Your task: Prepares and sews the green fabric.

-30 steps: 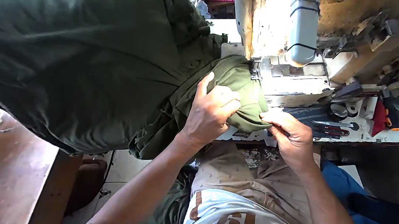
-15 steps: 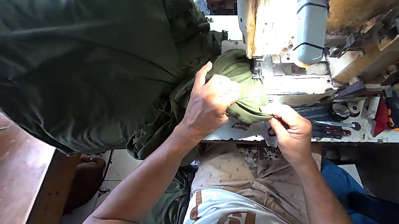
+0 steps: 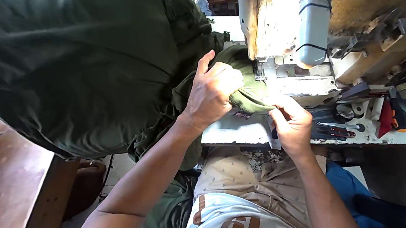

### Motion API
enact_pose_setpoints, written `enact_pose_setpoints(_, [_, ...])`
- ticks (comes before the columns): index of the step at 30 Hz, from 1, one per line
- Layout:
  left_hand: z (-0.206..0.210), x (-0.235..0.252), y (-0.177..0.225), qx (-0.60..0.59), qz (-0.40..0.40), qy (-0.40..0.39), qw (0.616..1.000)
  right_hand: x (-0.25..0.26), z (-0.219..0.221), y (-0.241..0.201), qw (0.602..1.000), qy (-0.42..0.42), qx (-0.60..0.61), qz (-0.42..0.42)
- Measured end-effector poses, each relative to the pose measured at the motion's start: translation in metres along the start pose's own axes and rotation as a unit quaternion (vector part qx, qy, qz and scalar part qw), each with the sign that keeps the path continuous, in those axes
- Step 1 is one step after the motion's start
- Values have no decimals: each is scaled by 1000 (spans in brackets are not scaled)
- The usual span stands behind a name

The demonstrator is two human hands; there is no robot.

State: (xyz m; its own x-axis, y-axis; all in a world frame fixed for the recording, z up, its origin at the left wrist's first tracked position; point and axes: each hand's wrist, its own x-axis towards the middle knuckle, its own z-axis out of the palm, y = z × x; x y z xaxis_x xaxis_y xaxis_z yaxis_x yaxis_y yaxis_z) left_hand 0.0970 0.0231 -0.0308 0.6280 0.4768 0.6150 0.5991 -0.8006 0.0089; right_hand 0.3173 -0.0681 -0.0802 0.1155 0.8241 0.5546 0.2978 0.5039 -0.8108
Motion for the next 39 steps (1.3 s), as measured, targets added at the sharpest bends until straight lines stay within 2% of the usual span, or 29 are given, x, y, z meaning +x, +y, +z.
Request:
enact_pose_setpoints(13, [0, 5, -18, -35, 17, -4, 999, 9, 14, 11, 997, 27, -28, -66])
enact_pose_setpoints(19, [-14, 2, -8, -115, 46, -70, 990, 11, 9, 16, 986, -18, -94, -134])
enact_pose_setpoints(24, [-3, -9, -8, -129, 49, -73, 988, 12, 1, 21, 979, -54, -61, -188])
enact_pose_setpoints(29, [-1, -4, -7, -118, 53, -70, 989, 10, -7, 18, 986, -47, -13, -158])
enact_pose_setpoints(39, [2, 4, -15, -89, 39, -48, 994, 8, 2, 12, 995, -13, -28, -97])
